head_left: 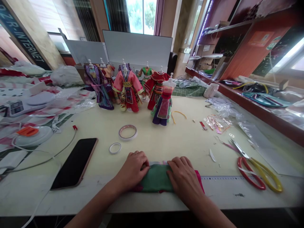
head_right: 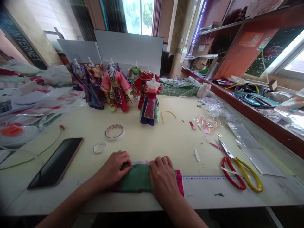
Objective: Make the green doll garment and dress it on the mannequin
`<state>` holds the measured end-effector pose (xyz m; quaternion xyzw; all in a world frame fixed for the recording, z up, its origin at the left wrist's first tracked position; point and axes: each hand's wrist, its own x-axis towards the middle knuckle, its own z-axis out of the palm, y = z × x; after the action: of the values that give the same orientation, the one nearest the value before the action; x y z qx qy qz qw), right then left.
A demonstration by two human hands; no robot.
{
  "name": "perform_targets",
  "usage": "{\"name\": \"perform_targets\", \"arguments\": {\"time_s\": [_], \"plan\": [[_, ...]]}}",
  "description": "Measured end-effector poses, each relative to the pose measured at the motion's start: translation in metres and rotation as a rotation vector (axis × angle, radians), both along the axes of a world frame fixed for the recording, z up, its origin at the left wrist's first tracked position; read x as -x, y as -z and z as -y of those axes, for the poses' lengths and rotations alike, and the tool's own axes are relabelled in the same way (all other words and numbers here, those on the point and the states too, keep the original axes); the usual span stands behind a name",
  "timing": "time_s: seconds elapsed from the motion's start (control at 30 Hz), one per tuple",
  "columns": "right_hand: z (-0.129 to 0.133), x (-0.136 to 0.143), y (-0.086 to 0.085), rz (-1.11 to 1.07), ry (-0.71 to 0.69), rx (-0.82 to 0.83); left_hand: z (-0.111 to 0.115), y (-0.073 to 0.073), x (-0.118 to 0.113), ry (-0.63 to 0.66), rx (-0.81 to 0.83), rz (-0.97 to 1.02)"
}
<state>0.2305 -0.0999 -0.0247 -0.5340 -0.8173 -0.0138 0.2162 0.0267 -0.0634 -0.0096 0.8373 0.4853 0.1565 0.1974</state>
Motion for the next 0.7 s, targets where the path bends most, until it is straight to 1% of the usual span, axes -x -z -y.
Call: {"name": "perform_targets", "arguments": {"time_s": [0.1, 0.2, 0.33, 0.5, 0.6, 0.7], "plan": [[-0.004, 0.001, 0.005, 0.034, 0.015, -0.01, 0.002, 0.002, 0.002, 0.007, -0.029, 0.029], [-0.004, 0.0, 0.005, 0.022, -0.005, -0.031, 0.005, 0.003, 0.004, 0.021, -0.065, 0.059], [-0.001, -0.001, -0.001, -0.081, -0.048, -0.065, 0.011, 0.003, 0.005, 0.055, -0.163, 0.101], [0.007, -0.003, -0.006, -0.22, -0.082, -0.074, 0.021, -0.001, 0.007, 0.16, -0.327, 0.157], [0.008, -0.003, -0.006, -0.228, -0.123, -0.059, 0.025, -0.003, 0.008, 0.202, -0.368, 0.167], [0.007, 0.0, -0.006, -0.229, -0.172, -0.018, 0.028, -0.004, 0.008, 0.215, -0.369, 0.163]]}}
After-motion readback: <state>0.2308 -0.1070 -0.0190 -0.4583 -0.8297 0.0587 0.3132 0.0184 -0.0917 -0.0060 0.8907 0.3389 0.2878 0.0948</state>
